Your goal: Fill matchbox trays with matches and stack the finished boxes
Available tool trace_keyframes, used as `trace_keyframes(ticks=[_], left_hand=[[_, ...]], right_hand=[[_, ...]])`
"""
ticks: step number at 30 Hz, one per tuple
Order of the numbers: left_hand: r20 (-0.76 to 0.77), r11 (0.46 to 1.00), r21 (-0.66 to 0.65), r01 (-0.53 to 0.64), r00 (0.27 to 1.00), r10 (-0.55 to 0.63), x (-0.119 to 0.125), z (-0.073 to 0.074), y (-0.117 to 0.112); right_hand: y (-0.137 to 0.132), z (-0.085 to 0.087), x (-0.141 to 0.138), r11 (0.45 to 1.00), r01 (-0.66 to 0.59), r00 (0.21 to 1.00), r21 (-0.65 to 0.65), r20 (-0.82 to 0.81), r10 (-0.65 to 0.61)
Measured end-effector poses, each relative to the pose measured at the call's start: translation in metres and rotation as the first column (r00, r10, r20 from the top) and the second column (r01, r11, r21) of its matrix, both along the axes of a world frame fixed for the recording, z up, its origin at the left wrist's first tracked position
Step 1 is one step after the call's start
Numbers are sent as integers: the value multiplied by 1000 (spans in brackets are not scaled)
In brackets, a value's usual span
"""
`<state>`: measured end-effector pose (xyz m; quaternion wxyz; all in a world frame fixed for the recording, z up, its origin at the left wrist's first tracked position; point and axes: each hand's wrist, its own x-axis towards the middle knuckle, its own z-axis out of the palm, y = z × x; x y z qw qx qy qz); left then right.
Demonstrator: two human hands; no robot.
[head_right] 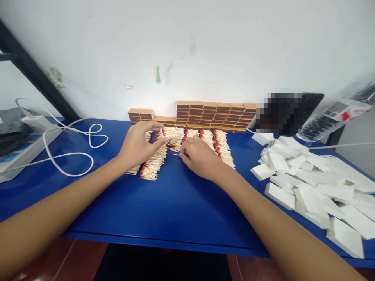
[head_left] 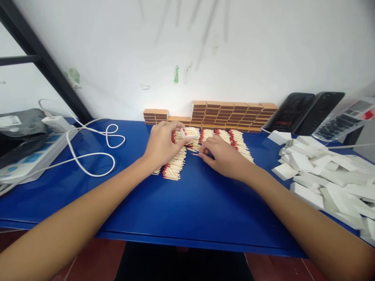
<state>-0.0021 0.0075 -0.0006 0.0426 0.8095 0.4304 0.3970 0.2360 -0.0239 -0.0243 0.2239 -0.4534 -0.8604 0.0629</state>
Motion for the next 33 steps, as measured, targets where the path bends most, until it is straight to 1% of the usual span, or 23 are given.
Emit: trace_keyframes(ticks=[3,6,9,12,17,22,25,28,33], left_hand=[[-11,1000,-5,0,1000,0,0,0,0],[-8,1000,-12,7,1000,-8,1,0,-1],[-14,1000,-5,2,1000,-2,0,0,0],[-15,1000,0,4,1000,-4,0,1,0],[-36,1000,0,14,999,-14,0,2,-1],[-14,1000,9,8,1000,-8,0,-1,1],[-16,1000,4,9,1000,-9,-1,-2,2],[-41,1000,-7,20,999,-20,0,-1,1],[-55,1000,-6,11,998,-11,0,0,0]], right_hand=[[-1,-1,-5,1000,9,999,6,-47,-9],[2,-2,-12,997,81,993,5,-86,-80],[5,0,-18,990,137,988,-20,-62,-138],[7,1,-20,986,164,986,-19,-34,-164],[8,4,-14,993,114,993,-38,26,-113],[10,14,6,999,44,999,-17,30,-43],[11,15,15,999,10,999,-53,32,-9],[9,13,16,995,2,998,-105,63,5],[5,11,12,999,-2,1000,-42,21,3]])
